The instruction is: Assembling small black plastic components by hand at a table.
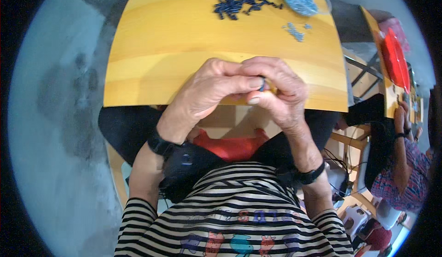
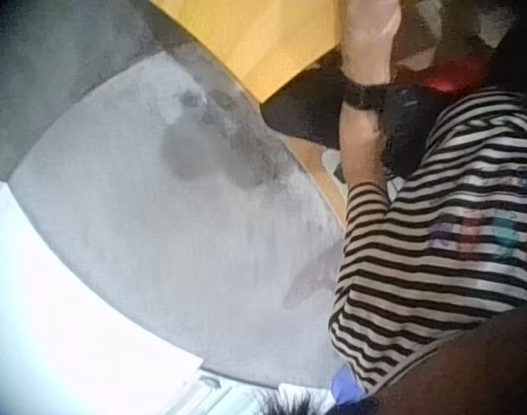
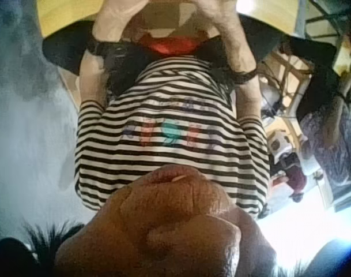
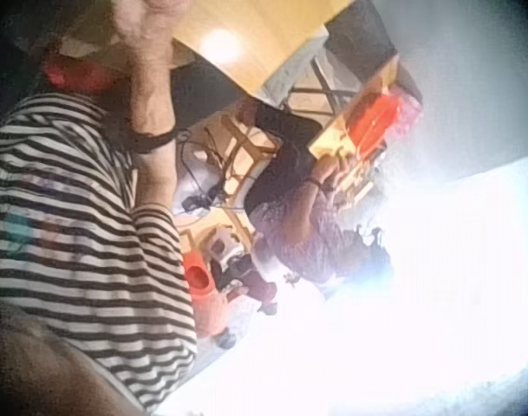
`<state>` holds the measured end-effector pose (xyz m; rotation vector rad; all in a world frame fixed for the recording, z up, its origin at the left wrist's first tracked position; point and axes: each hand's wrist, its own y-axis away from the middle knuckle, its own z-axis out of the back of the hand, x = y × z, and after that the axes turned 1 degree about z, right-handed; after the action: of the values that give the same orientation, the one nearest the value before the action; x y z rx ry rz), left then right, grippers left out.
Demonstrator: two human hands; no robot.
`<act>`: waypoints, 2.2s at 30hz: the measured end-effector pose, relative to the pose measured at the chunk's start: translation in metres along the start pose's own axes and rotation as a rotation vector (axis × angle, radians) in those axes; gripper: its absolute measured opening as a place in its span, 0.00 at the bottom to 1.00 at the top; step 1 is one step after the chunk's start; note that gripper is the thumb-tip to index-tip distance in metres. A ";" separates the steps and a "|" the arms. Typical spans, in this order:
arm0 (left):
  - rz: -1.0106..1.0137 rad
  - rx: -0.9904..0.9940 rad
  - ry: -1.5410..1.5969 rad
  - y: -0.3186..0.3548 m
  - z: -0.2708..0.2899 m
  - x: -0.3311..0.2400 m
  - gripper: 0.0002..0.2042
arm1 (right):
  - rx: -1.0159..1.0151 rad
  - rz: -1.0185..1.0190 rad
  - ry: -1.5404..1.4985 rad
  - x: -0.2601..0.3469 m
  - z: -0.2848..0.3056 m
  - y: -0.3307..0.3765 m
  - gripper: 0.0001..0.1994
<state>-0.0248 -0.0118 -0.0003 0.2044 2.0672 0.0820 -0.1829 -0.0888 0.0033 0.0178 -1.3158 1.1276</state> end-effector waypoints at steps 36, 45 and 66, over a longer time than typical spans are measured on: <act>-0.639 -0.546 -1.379 -0.082 0.063 -0.040 0.08 | -0.324 -0.468 0.304 -0.046 0.177 0.023 0.08; -0.627 -0.493 -1.627 -0.090 0.054 -0.039 0.10 | 0.014 -0.188 0.523 -0.028 0.069 -0.035 0.06; -0.851 -0.368 -1.601 -0.096 0.035 -0.035 0.05 | -0.034 -0.264 0.396 -0.033 0.047 -0.010 0.04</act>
<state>0.0117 -0.1131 -0.0010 -0.6593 0.3926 -0.1807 -0.2057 -0.1421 -0.0009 -0.0531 -0.9466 0.8314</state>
